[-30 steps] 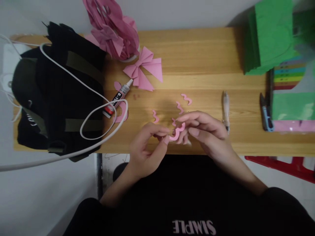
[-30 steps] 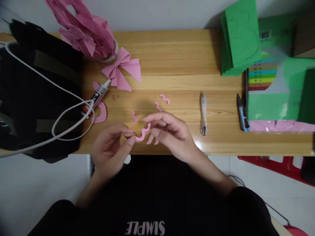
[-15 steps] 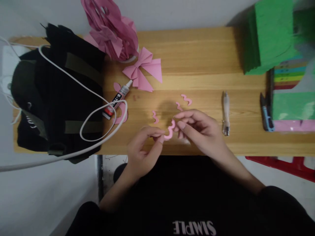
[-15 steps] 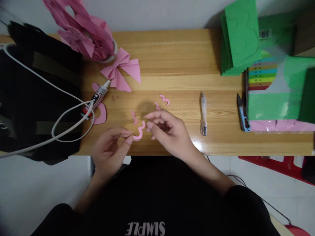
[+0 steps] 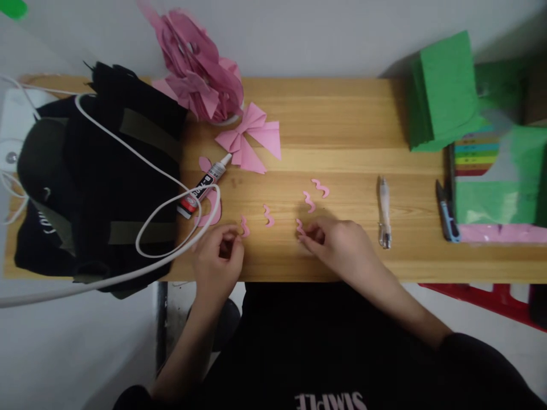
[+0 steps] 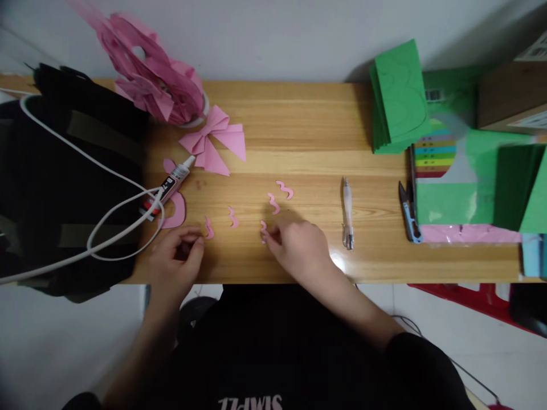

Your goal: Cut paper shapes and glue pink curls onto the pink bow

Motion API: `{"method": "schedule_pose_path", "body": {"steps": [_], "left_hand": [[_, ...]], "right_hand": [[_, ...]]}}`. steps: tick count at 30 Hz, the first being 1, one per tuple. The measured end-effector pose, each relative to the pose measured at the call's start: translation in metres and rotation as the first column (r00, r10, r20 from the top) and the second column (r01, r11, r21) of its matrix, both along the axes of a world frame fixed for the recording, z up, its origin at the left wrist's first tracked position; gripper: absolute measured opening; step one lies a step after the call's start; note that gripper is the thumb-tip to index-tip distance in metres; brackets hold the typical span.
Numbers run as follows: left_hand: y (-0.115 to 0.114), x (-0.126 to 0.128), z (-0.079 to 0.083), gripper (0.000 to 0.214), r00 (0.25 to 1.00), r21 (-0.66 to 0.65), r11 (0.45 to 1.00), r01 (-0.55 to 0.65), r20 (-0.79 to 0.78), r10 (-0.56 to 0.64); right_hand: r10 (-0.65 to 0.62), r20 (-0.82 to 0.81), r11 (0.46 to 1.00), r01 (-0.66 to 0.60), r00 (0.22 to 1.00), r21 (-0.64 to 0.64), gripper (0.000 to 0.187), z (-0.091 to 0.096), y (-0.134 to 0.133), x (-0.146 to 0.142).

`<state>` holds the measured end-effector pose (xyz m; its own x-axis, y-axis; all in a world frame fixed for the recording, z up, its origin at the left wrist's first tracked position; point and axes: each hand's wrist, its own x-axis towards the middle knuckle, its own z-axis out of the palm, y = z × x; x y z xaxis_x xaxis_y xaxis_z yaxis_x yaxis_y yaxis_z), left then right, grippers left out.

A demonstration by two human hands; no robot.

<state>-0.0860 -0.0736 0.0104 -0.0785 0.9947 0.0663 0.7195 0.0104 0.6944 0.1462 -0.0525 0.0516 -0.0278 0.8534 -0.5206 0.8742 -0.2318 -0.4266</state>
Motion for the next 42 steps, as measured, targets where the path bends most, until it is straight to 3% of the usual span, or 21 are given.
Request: {"method": "schedule_pose_path", "body": {"steps": [7, 13, 20, 24, 29, 32, 37, 42], "left_hand": [[0.002, -0.001, 0.003, 0.009, 0.992, 0.137, 0.987, 0.085, -0.100, -0.071], [0.004, 0.012, 0.002, 0.015, 0.967, 0.284, 0.936, 0.210, -0.201, -0.156], [0.009, 0.035, -0.003, 0.009, 0.931, 0.309, 0.914, 0.263, -0.329, -0.156], [0.012, 0.038, -0.007, 0.010, 0.942, 0.285, 0.927, 0.244, -0.298, -0.156], [0.014, 0.042, -0.008, 0.009, 0.945, 0.261, 0.935, 0.239, -0.283, -0.163], [0.014, 0.044, -0.009, 0.008, 0.935, 0.281, 0.926, 0.252, -0.316, -0.159], [0.015, 0.043, -0.009, 0.005, 0.927, 0.289, 0.923, 0.253, -0.347, -0.145], [0.015, 0.043, -0.009, 0.004, 0.939, 0.278, 0.929, 0.243, -0.307, -0.154]], "right_hand": [[0.001, 0.018, 1.000, -0.001, 1.000, 0.005, 0.008, -0.005, -0.003, -0.010], [-0.019, -0.074, 1.000, 0.019, 0.997, 0.003, 0.013, -0.008, -0.004, -0.008], [-0.065, -0.196, 0.998, 0.062, 0.978, -0.020, 0.018, -0.009, -0.003, -0.006], [-0.098, -0.245, 0.995, 0.088, 0.965, -0.051, 0.022, -0.012, -0.005, -0.005], [-0.152, -0.299, 0.987, 0.159, 0.942, -0.001, 0.011, -0.013, -0.008, -0.002], [-0.132, -0.284, 0.988, 0.149, 0.950, 0.037, 0.015, -0.014, -0.004, -0.002], [-0.106, -0.204, 0.992, 0.117, 0.973, 0.039, 0.006, -0.017, 0.003, -0.009], [-0.112, -0.244, 0.993, 0.115, 0.963, -0.001, 0.012, -0.017, 0.004, -0.010]]}}
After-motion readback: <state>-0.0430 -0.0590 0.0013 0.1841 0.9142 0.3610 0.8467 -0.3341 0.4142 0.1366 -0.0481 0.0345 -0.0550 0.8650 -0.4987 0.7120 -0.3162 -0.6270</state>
